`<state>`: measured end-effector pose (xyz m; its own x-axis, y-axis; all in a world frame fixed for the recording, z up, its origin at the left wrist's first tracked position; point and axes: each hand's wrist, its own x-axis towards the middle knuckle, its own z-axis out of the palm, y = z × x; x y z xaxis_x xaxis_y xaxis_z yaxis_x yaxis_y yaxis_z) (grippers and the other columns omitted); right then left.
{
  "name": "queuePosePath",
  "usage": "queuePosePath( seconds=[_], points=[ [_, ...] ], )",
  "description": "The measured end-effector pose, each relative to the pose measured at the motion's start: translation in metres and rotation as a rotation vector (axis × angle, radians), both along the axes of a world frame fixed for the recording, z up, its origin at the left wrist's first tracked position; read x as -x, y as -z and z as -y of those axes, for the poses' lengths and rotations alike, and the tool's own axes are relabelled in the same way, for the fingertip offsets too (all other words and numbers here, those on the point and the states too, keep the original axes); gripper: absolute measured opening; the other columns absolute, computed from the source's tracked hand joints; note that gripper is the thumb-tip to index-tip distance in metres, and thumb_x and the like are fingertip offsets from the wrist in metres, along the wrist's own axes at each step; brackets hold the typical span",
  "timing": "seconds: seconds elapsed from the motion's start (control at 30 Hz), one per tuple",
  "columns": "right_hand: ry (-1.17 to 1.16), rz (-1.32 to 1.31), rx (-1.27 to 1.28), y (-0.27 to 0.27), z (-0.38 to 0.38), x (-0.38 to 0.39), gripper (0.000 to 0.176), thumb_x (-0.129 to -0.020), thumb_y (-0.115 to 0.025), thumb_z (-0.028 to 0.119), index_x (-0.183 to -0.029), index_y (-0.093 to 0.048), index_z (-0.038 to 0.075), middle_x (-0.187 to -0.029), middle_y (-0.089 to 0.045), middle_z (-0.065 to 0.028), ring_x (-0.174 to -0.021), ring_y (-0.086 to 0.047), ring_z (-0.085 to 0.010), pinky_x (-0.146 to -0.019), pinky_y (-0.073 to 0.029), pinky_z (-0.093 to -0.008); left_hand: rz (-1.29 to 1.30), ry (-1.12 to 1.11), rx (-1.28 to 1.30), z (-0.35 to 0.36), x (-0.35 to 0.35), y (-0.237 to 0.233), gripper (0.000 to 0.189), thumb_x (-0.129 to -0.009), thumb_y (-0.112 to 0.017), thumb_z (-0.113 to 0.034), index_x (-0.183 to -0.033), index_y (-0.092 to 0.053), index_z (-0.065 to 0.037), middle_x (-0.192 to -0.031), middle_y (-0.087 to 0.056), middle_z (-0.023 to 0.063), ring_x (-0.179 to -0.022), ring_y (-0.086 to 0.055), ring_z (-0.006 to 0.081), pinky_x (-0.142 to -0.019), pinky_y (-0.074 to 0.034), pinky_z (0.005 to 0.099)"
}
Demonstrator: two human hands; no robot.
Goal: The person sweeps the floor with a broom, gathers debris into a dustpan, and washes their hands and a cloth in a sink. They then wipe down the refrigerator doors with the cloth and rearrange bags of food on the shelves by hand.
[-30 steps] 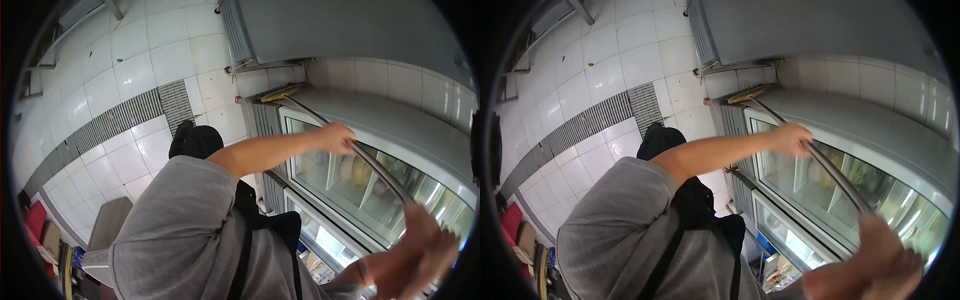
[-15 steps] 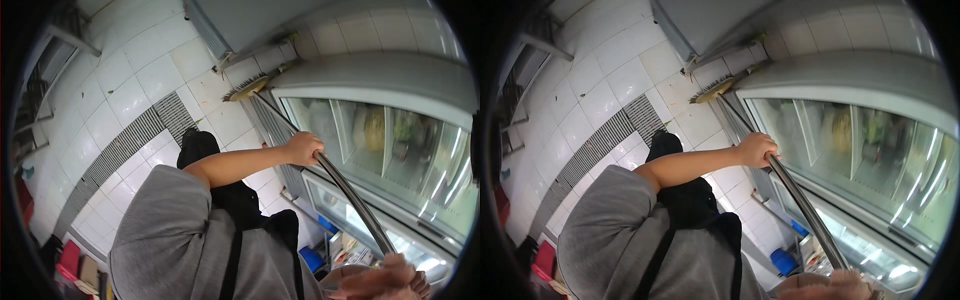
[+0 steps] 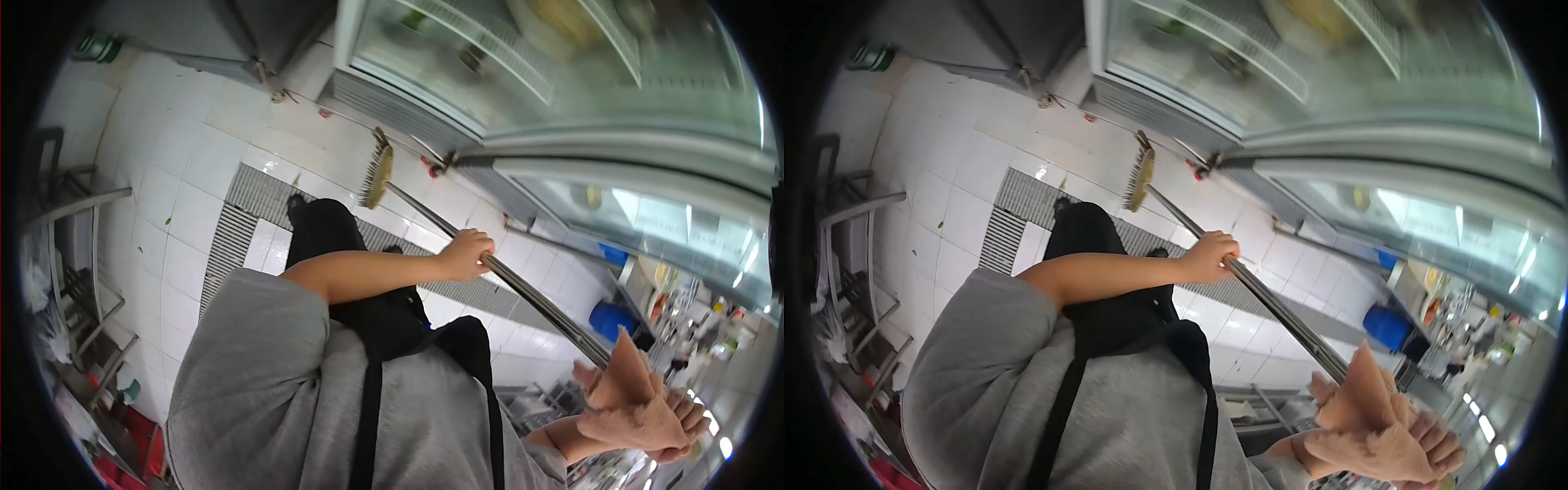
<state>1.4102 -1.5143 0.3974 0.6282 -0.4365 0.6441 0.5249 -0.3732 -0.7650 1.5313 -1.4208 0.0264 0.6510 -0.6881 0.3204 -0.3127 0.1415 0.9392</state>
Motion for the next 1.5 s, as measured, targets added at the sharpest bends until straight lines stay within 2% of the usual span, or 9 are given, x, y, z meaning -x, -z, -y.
queuePosePath(
  seconds=[0.27,0.43,0.53,0.7,0.93,1.0,1.1,1.33,1.5],
  points=[
    [0.096,-0.116,0.109,0.025,0.138,0.133,0.022,-0.071,-0.055,0.021,-0.082,-0.043,0.006,-0.073,-0.040,-0.0063,-0.059,-0.039,-0.0127,-0.057,-0.037,-0.0226,-0.234,0.474,0.018,0.261,0.197,0.004,0.013,-0.066,-0.060,-0.014,-0.065,-0.049,-0.007,-0.069,-0.051,0.0118,-0.070,-0.051,0.0310,-0.061,-0.040,0.0397],
    [0.126,-0.412,0.261,0.077,0.218,0.124,0.022,-0.066,-0.054,0.008,-0.080,-0.037,0.010,-0.071,-0.037,-0.0058,-0.063,-0.041,-0.0179,-0.062,-0.039,-0.0350,-0.261,0.570,-0.153,0.380,0.250,0.090,0.015,-0.065,-0.063,-0.019,-0.070,-0.055,-0.007,-0.074,-0.055,0.0134,-0.075,-0.054,0.0319,-0.065,-0.043,0.0391],
    [0.219,-0.498,0.251,0.109,0.265,0.141,0.020,-0.067,-0.053,0.008,-0.076,-0.036,0.010,-0.071,-0.035,-0.0047,-0.064,-0.039,-0.0165,-0.060,-0.036,-0.0315,-0.175,0.490,-0.224,0.407,0.245,0.135,0.018,-0.065,-0.065,-0.021,-0.070,-0.057,-0.007,-0.074,-0.057,0.0137,-0.074,-0.055,0.0316,-0.065,-0.044,0.0390],
    [0.245,-0.252,-0.064,0.109,0.304,0.185,0.018,-0.070,-0.050,0.008,-0.077,-0.034,0.011,-0.071,-0.035,-0.0041,-0.063,-0.037,-0.0150,-0.061,-0.033,-0.0305,-0.089,0.677,-0.264,0.352,0.194,0.133,0.023,-0.064,-0.065,-0.025,-0.066,-0.055,-0.005,-0.070,-0.057,0.0145,-0.069,-0.054,0.0319,-0.061,-0.042,0.0398],
    [0.040,-0.051,-0.218,0.158,0.239,0.145,0.023,-0.069,-0.052,0.007,-0.080,-0.032,0.011,-0.069,-0.035,-0.0031,-0.055,-0.035,-0.0135,-0.054,-0.034,-0.0320,-0.002,0.456,-0.441,0.189,0.125,0.146,0.019,-0.057,-0.063,-0.017,-0.060,-0.049,-0.004,-0.061,-0.051,0.0158,-0.062,-0.051,0.0351,-0.055,-0.039,0.0431],
    [-0.354,0.072,-0.309,0.176,0.211,0.117,0.025,-0.068,-0.053,0.004,-0.080,-0.032,0.011,-0.066,-0.036,-0.0026,-0.049,-0.036,-0.0132,-0.047,-0.037,-0.0305,-0.012,0.407,-0.494,0.138,0.103,0.153,0.019,-0.056,-0.063,-0.016,-0.060,-0.049,-0.004,-0.060,-0.051,0.0159,-0.062,-0.050,0.0355,-0.055,-0.039,0.0432],
    [-0.153,0.133,-0.425,0.209,0.164,0.085,0.026,-0.067,-0.055,0.003,-0.079,-0.033,0.012,-0.065,-0.038,-0.0026,-0.047,-0.040,-0.0138,-0.044,-0.040,-0.0285,0.039,0.330,-0.663,0.072,0.062,0.162,0.020,-0.057,-0.063,-0.018,-0.062,-0.051,-0.003,-0.061,-0.052,0.0158,-0.063,-0.052,0.0350,-0.055,-0.041,0.0422],
    [-0.084,-0.247,-0.529,0.284,0.106,0.040,0.023,-0.068,-0.054,0.006,-0.082,-0.037,0.013,-0.070,-0.040,-0.0042,-0.062,-0.040,-0.0173,-0.062,-0.038,-0.0338,0.363,0.354,-1.079,-0.060,-0.045,0.208,0.027,-0.060,-0.064,-0.031,-0.064,-0.056,-0.005,-0.074,-0.058,0.0147,-0.077,-0.055,0.0334,-0.070,-0.044,0.0391],
    [-0.205,-0.078,-0.698,0.258,0.127,0.072,0.025,-0.069,-0.057,0.008,-0.085,-0.039,0.013,-0.077,-0.041,-0.0053,-0.074,-0.041,-0.0184,-0.072,-0.037,-0.0371,0.238,0.307,-0.867,-0.044,-0.025,0.161,0.027,-0.056,-0.065,-0.022,-0.070,-0.053,-0.003,-0.071,-0.052,0.0152,-0.072,-0.052,0.0340,-0.064,-0.042,0.0416]
  ],
)
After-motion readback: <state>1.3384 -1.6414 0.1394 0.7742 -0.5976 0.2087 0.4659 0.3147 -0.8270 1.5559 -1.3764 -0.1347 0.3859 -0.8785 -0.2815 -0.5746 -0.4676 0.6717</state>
